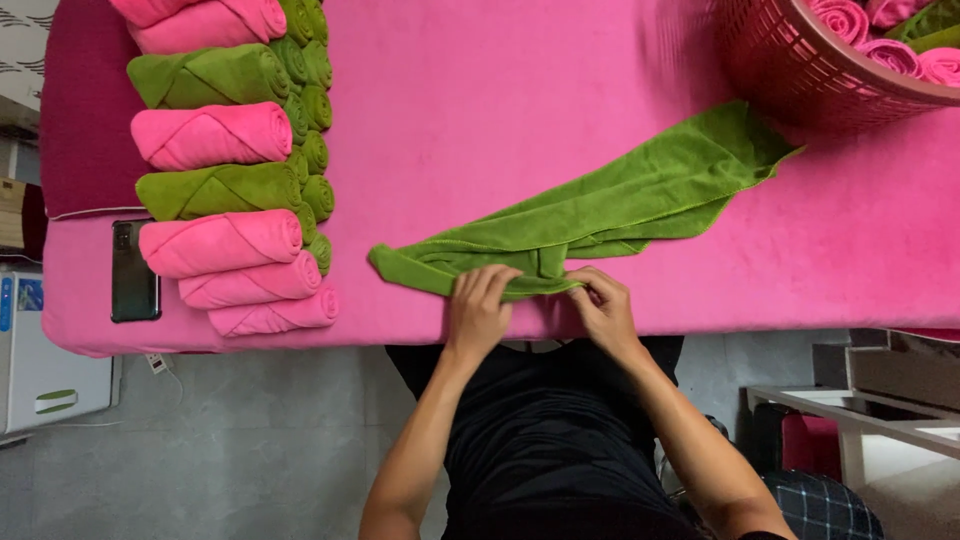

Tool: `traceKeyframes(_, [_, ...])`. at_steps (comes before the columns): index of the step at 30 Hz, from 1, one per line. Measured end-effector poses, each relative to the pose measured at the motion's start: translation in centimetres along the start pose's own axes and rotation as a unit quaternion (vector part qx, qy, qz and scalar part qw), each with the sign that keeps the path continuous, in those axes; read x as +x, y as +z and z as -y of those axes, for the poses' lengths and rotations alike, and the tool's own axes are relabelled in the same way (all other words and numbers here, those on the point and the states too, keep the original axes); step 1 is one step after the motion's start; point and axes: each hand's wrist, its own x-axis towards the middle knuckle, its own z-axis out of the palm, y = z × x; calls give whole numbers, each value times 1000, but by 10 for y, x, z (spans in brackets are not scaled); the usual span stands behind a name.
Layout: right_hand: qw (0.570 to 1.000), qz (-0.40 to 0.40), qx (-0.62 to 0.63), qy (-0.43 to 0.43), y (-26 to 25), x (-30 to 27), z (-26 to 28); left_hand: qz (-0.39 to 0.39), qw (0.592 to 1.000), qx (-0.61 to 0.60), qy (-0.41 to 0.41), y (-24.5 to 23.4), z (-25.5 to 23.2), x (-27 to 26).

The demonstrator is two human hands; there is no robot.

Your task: Folding and rolling a small green towel into a decorative rose shape on a pink massage table.

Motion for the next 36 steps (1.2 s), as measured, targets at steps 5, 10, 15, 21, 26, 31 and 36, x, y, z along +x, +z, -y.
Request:
traceKeyframes(5, [995, -78, 42, 46, -33, -2, -25, -29, 997, 63, -33, -38, 24, -8])
traceKeyframes(10, [958, -150, 232, 81, -50, 4, -42, -73, 994, 56, -61, -52, 27, -5])
traceKeyframes(15, [923, -188, 323, 92, -47, 16, -31, -176, 982, 23, -69, -52, 33, 2])
traceKeyframes(21, [903, -214, 371, 35, -71, 25, -7, -201, 976, -16, -80, -87, 28, 13])
traceKeyframes(26, [907, -244, 343, -12, -105, 19, -25, -243, 950, -128, -147, -103, 13, 27])
traceKeyframes(31, [916, -250, 304, -71, -113, 37, 37, -228, 897, -294, -238, -138, -44, 65])
traceKeyframes(36, [898, -311, 227, -212, -107, 56, 148, -275, 809, -503, -132, -164, -70, 77])
